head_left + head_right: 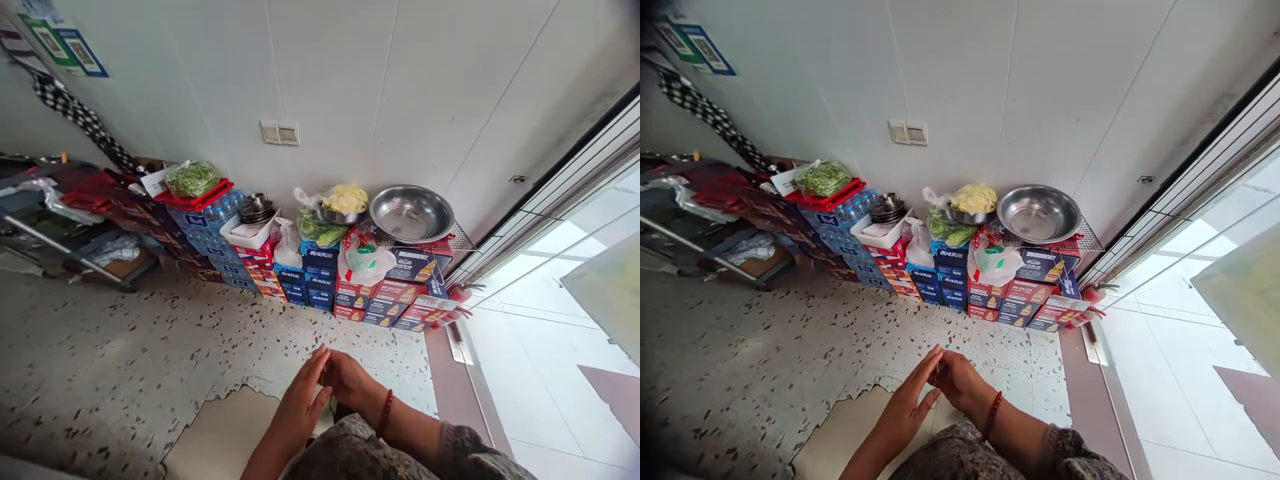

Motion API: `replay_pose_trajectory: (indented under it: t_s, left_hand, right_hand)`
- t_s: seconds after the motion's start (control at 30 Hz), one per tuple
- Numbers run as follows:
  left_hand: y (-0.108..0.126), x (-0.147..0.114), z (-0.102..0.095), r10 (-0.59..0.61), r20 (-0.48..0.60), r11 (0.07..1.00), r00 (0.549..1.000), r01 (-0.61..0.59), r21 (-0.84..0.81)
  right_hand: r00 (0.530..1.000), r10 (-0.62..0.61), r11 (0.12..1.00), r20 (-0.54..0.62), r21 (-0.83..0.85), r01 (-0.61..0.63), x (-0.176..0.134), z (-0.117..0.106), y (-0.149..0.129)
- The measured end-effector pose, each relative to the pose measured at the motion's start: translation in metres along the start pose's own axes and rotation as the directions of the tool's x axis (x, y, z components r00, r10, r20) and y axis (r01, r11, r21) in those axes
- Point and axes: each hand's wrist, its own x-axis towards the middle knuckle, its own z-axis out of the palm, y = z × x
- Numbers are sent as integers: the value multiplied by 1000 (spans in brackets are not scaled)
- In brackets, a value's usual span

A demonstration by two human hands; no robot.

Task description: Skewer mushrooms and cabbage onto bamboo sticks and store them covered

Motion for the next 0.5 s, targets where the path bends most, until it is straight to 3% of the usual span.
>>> replay_pose_trajectory:
  t_s: [0.13, 0.27, 0.33, 0.43, 0.5]
  left_hand:
    - [9, 45, 0, -23, -58, 986, 998, 13, -169]
    - [16, 104, 0, -211, -103, 922, 972, 163, -351]
    - [21, 136, 0, -314, -87, 865, 946, 246, -438]
    - [26, 186, 4, -385, -50, 801, 922, 307, -515]
    - [27, 218, 5, -392, -36, 785, 919, 314, -534]
  right_hand:
    - [995, -89, 994, -48, -70, 86, -3, -36, -39]
    - [981, -158, 896, -109, -433, 96, 6, -87, -87]
    - [981, -176, 723, -77, -687, 76, 12, -113, -118]
    - [970, -240, 246, 40, -964, 101, 14, -149, -172]
    - [966, -230, -54, 114, -993, 104, 9, -173, -206]
